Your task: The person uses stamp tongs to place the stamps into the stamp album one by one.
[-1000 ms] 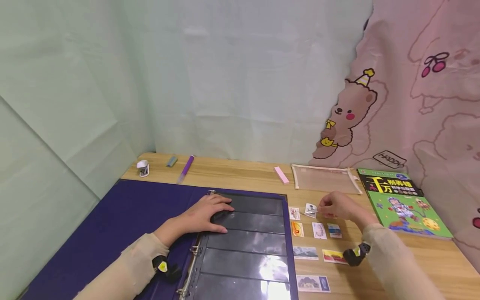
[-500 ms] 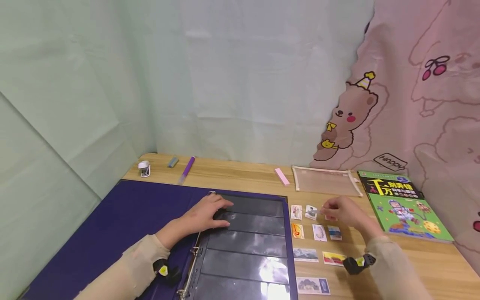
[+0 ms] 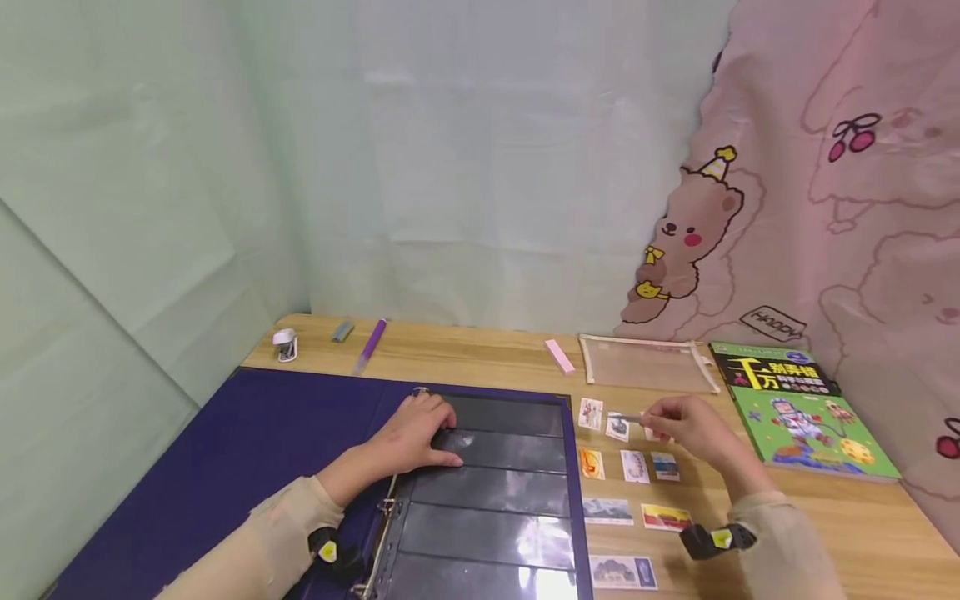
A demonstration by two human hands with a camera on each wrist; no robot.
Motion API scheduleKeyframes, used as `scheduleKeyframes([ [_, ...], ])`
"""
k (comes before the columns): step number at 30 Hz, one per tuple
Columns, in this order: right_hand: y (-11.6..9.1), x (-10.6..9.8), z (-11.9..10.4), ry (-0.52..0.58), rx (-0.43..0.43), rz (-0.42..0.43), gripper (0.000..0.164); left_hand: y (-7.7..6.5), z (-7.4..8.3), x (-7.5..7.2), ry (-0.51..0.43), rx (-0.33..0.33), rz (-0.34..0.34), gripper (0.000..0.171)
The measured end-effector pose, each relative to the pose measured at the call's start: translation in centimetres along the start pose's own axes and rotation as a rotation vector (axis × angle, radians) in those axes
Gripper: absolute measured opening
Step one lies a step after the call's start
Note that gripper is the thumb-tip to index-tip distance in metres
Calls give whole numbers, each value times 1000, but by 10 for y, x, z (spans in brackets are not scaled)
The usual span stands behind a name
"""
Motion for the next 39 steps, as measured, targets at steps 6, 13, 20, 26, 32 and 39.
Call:
scheduleKeyframes([
  [6, -3, 0, -5, 10, 31, 37, 32, -2, 0, 1, -32, 23, 14, 45],
  [13, -1, 4, -19, 50, -3, 47, 31, -4, 2, 2, -11, 75, -20, 40],
  [20, 2, 7, -39, 94, -38, 63, 29, -4, 7, 3, -5, 142, -36, 36],
  [26, 8, 12, -53, 125, -68, 48, 29, -3, 9, 4, -4, 138, -54, 36],
  [32, 15, 17, -67, 156, -127, 29, 27, -3, 9, 5, -8, 108, -74, 40],
  [39, 21, 23, -74, 161, -131, 28, 27, -5, 9, 4, -10, 134, -71, 32],
])
Point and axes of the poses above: each hand's wrist, its own y-axis towards the middle knuckle, its own x-axis out of the palm, z = x × y, the point moved 7 cm from there along y, towards the middle knuckle, and after that the axes turned 15 degrees about -y, right-handed, at the moved point
